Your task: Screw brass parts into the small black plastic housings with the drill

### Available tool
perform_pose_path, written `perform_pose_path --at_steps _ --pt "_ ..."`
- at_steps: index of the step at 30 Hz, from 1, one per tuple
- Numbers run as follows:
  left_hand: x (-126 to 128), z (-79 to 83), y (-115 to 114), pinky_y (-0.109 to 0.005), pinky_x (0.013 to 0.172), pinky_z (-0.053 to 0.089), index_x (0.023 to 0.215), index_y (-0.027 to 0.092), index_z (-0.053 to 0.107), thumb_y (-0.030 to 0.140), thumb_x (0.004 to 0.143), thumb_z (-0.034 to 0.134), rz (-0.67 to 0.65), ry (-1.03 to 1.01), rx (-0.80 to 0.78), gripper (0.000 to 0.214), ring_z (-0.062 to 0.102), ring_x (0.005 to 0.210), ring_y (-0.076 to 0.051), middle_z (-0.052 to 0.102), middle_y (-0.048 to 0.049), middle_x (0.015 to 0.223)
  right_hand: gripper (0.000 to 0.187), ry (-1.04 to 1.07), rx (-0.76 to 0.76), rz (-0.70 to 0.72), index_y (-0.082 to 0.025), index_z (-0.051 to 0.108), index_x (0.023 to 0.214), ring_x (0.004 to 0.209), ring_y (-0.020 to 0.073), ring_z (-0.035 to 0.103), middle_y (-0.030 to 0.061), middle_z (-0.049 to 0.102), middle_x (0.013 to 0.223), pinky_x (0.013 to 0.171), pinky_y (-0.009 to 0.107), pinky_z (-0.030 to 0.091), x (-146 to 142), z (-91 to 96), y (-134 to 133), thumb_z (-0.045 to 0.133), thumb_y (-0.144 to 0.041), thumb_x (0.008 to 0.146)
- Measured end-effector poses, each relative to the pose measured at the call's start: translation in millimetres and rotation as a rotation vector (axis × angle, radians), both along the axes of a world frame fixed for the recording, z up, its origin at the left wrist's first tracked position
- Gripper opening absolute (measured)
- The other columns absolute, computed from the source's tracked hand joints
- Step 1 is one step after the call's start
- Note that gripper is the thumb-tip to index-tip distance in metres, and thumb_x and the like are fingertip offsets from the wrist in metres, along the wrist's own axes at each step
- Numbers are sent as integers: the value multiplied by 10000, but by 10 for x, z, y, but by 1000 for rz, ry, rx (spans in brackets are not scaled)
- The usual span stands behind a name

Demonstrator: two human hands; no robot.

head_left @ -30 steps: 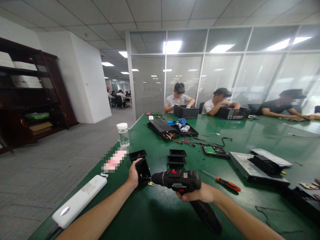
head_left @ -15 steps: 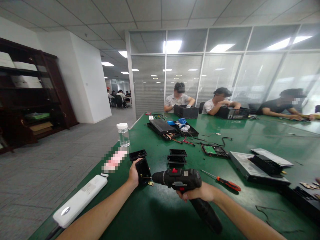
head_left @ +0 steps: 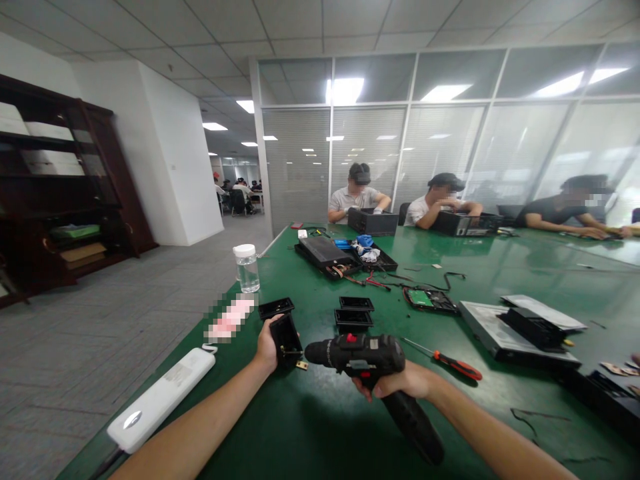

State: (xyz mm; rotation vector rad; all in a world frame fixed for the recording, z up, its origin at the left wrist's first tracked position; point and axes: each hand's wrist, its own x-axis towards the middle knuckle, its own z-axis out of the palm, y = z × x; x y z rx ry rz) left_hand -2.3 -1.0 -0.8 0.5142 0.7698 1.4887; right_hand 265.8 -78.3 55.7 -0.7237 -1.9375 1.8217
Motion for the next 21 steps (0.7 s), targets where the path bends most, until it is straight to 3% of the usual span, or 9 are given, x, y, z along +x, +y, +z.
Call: perform_pose_path --at_steps 12,17,21 --pt "-2 29 1 -323 470 433 717 132 572 332 673 454 -32 -17 -66 236 568 476 -210 562 -45 532 265 39 39 -76 -164 568 767 651 163 519 59 532 741 657 347 398 -23 -20 39 568 -300 540" --pt "3 38 2 -330 468 439 689 129 560 324 677 457 -47 -16 -69 220 573 480 -215 558 -45 523 217 3 43 -67 -177 565 747 690 170 530 60 540 750 688 341 397 -11 42 5 561 -283 557" --pt "12 24 7 -325 464 444 720 132 559 322 671 471 -29 -9 -65 215 574 480 -210 551 -31 518 228 21 37 -35 -162 572 757 678 165 526 51 541 732 680 334 404 0 -22 48 571 -260 551"
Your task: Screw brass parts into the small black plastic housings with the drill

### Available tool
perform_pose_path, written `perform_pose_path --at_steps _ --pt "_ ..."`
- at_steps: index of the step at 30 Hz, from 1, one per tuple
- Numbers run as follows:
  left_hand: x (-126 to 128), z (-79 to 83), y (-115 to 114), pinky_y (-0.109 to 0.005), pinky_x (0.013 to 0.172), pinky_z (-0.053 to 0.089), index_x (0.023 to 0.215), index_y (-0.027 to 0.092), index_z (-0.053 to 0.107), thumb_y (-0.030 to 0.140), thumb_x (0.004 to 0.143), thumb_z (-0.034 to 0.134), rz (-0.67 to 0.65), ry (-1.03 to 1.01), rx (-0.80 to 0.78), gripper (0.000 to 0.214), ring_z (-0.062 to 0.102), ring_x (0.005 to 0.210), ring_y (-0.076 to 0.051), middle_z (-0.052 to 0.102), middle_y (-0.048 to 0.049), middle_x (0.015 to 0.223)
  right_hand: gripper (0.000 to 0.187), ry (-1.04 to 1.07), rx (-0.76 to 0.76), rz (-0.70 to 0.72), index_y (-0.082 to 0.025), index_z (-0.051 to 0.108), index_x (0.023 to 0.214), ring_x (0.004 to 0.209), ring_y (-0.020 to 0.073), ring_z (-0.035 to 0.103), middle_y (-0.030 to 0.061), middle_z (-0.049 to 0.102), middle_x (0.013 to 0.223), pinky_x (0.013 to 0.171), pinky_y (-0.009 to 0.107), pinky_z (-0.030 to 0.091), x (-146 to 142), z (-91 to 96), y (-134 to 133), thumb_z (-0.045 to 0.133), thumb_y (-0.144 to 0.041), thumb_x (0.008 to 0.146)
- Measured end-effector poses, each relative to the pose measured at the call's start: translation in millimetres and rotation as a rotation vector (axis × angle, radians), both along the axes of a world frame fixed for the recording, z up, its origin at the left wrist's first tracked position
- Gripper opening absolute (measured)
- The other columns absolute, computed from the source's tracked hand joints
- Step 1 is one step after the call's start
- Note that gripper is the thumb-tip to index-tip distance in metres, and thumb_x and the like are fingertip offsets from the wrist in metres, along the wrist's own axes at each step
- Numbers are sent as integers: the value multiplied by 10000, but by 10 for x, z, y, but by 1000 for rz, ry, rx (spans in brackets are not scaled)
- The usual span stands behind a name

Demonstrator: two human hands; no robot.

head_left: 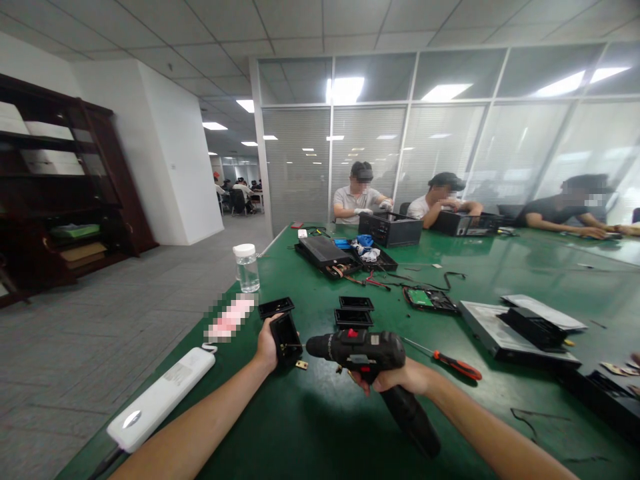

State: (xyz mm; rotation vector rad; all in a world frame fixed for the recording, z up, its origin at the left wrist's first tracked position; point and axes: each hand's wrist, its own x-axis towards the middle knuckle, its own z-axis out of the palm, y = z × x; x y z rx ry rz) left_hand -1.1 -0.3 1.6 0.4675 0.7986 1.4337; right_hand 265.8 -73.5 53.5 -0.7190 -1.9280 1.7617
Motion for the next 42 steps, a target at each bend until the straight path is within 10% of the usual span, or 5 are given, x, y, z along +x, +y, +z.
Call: perform_pose_path --at_steps 42 --pt "14 1 10 -332 478 465 708 132 559 307 692 454 45 13 -44 204 587 487 -208 578 -40 532 192 34 21 -54 -166 562 701 651 164 529 54 532 696 654 339 398 -46 -36 -7 541 -248 529"
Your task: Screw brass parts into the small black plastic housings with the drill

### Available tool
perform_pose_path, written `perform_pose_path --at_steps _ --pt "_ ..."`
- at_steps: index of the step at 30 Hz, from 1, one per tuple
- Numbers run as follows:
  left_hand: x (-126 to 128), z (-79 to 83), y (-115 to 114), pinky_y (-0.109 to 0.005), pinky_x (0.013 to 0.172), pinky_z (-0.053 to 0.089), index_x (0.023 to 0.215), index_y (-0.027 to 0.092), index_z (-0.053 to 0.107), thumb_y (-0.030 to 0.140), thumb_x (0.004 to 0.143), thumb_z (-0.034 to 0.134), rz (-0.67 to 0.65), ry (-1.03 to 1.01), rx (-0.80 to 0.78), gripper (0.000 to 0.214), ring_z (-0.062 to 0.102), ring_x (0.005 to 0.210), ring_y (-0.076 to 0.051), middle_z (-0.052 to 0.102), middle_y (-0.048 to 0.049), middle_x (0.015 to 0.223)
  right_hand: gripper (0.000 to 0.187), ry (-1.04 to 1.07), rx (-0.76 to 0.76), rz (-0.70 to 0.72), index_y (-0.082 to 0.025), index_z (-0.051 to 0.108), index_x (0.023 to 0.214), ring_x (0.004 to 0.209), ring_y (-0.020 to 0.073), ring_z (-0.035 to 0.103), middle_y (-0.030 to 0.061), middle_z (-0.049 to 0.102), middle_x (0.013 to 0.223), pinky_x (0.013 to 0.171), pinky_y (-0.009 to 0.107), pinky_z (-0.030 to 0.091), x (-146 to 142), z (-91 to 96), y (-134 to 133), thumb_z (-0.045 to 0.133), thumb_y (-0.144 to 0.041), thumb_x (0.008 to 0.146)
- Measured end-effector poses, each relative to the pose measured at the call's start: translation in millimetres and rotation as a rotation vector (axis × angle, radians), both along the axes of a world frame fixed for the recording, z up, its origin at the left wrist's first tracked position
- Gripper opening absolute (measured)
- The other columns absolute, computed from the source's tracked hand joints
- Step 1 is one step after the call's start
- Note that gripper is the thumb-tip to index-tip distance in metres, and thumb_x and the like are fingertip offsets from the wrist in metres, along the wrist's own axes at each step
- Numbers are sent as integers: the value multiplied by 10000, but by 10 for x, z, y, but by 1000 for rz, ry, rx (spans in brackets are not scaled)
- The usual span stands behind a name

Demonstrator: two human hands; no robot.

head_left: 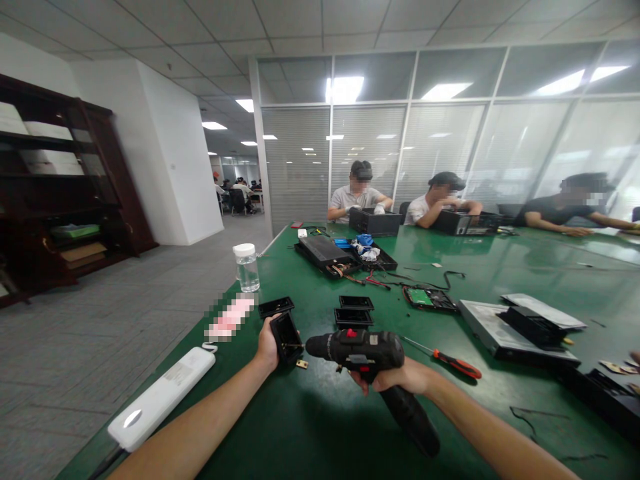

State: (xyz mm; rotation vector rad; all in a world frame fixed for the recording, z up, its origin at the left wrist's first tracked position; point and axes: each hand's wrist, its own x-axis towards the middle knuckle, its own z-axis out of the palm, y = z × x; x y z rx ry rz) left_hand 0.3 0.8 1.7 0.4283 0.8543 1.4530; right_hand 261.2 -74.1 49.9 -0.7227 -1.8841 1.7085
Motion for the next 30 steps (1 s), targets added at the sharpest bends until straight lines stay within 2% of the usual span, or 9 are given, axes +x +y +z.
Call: perform_pose_path --at_steps 4,11,26,30 --pt "-11 -29 19 -340 479 464 698 133 556 326 693 448 -13 24 16 221 587 491 -214 580 -48 528 220 -46 -12 53 -165 572 773 721 179 537 52 548 757 707 355 395 22 47 -28 529 -199 560" --pt "-13 -53 37 -339 480 464 690 139 553 320 686 454 3 24 30 206 586 489 -213 574 -42 522 231 -55 6 26 -192 584 789 760 175 539 70 554 807 732 353 375 38 127 -118 476 -126 596" --pt "-25 -34 33 -339 474 469 697 136 557 329 687 453 -9 12 4 219 604 532 -231 578 -48 530 203 -46 -34 36 -197 589 818 792 173 551 73 560 828 770 353 378 22 260 -179 508 -174 634" --pt "-14 -30 16 -338 478 470 704 134 555 333 679 475 -14 21 38 216 603 527 -230 573 -43 525 186 -55 -20 23 -195 592 817 790 172 552 76 560 839 761 349 382 19 271 -195 517 -202 647"
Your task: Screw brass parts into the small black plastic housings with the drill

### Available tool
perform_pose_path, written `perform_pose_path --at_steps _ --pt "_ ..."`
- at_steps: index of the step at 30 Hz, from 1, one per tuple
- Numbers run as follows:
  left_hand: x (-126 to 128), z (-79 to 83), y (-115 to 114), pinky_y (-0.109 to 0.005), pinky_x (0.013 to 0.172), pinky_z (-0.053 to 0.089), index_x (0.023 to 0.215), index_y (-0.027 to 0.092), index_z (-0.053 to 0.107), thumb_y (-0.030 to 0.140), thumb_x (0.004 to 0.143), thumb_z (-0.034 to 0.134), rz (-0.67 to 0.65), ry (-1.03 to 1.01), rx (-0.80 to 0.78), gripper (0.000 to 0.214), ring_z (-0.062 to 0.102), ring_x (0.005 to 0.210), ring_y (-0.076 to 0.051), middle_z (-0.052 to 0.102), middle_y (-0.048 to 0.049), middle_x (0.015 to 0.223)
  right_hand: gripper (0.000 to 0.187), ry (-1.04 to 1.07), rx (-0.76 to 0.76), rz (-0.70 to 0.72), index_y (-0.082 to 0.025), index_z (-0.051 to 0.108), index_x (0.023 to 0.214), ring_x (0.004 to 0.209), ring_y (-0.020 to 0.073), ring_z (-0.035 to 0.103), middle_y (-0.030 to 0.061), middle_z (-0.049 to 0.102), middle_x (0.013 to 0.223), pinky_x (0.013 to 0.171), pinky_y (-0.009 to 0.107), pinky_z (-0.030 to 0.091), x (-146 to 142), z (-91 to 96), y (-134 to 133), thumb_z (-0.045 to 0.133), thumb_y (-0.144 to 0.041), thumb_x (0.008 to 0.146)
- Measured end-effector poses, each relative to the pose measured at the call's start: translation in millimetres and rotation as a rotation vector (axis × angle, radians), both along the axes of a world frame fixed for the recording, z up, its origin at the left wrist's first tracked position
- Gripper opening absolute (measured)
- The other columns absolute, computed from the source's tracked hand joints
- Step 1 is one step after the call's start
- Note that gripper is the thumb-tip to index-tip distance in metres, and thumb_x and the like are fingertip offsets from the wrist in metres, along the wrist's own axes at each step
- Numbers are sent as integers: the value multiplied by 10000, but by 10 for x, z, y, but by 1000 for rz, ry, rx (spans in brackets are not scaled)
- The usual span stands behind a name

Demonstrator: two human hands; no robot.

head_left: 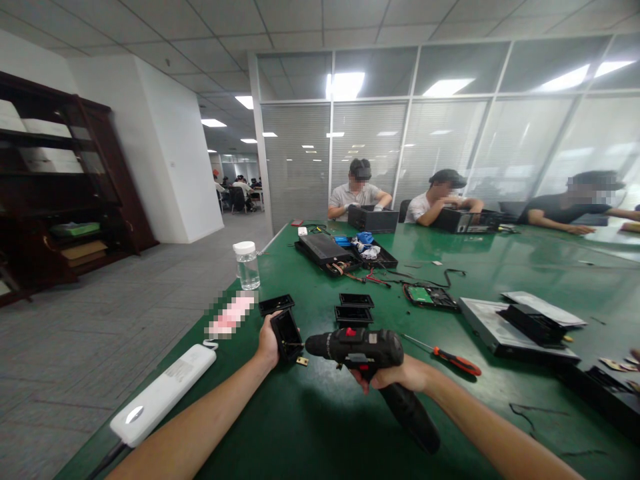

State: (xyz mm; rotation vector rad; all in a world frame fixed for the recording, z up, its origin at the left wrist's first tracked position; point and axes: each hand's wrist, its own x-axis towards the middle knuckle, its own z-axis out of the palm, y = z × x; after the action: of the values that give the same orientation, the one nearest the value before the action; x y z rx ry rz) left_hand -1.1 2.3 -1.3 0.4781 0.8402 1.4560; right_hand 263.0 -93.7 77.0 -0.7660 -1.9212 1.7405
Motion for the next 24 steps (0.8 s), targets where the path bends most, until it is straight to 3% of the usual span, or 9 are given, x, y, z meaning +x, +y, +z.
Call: perform_pose_path --at_steps 7,17,24 --pt "25 -2 -28 -337 451 460 858 150 550 336 673 477 47 40 89 272 591 485 -221 570 -17 542 178 -18 21 -40 -197 598 823 752 190 554 86 563 813 734 375 399 -8 -30 3 540 -214 655" --pt "46 21 -32 -333 463 467 798 140 556 335 676 492 104 53 2 239 594 490 -216 578 -32 538 139 -8 35 11 -173 565 766 704 155 533 40 534 765 708 335 418 1 -174 114 537 -192 631" --pt "47 23 -30 -333 475 469 794 146 557 302 676 474 120 2 -6 212 592 482 -206 573 -18 540 106 -5 36 1 -172 545 747 699 142 532 33 524 760 697 315 414 -18 -141 87 541 -178 642"
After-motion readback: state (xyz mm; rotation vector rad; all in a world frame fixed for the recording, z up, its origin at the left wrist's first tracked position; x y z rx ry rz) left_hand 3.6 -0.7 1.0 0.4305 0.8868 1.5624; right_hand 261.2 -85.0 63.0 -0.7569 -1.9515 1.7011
